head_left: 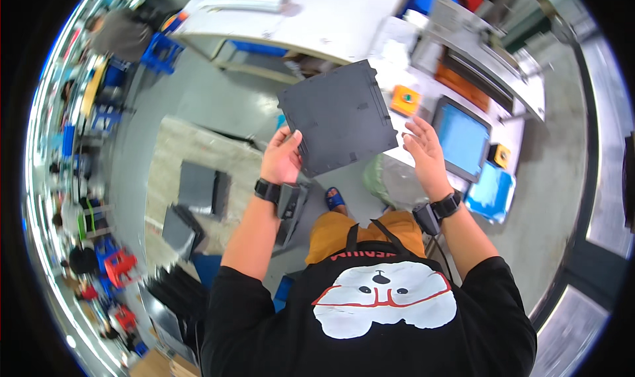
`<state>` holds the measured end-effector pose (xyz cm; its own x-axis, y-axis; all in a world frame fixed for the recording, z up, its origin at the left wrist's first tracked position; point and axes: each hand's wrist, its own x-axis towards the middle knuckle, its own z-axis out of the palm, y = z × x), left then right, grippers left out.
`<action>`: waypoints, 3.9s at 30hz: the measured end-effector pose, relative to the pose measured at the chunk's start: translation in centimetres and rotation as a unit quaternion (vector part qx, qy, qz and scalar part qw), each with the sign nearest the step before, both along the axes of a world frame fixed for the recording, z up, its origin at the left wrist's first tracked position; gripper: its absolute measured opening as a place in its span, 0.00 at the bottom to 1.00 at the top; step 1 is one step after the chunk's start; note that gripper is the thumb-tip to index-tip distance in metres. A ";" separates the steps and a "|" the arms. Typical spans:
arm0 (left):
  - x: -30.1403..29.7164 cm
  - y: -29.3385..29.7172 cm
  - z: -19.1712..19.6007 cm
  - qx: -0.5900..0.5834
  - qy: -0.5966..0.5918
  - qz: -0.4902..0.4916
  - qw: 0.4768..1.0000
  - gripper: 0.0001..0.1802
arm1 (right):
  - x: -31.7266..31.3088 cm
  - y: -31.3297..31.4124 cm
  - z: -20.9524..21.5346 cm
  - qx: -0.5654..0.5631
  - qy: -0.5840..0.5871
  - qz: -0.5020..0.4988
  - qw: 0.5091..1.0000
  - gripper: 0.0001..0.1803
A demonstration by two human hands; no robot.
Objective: The person is peeling protective films and assembling plastic/metal housing components for electronic devices using industrial presses.
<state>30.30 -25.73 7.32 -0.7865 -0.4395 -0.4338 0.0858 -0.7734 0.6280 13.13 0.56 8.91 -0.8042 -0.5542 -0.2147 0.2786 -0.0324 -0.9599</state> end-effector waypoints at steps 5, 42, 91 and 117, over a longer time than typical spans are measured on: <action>-8.3 13.3 -1.5 0.069 0.044 -0.075 0.994 0.15 | -0.2 9.6 0.4 -0.025 -0.279 -0.134 0.950 0.25; -22.7 24.6 -9.3 -0.731 0.072 -0.258 0.628 0.04 | -24.5 24.0 -7.3 0.407 0.145 0.107 0.895 0.16; -27.1 22.2 -11.1 -0.715 0.041 -0.356 0.601 0.06 | -17.6 27.2 -9.4 0.421 0.334 0.113 0.836 0.05; -35.2 26.4 -6.8 -0.772 0.026 -0.600 0.210 0.63 | -21.4 21.0 -8.9 0.526 0.383 0.301 0.697 0.59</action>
<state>-4.95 0.67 0.53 -0.7188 0.5024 -0.4805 0.4484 0.8632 0.2319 -8.26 21.59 0.02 -0.5960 -0.7007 -0.3922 -0.6703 0.7031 -0.2374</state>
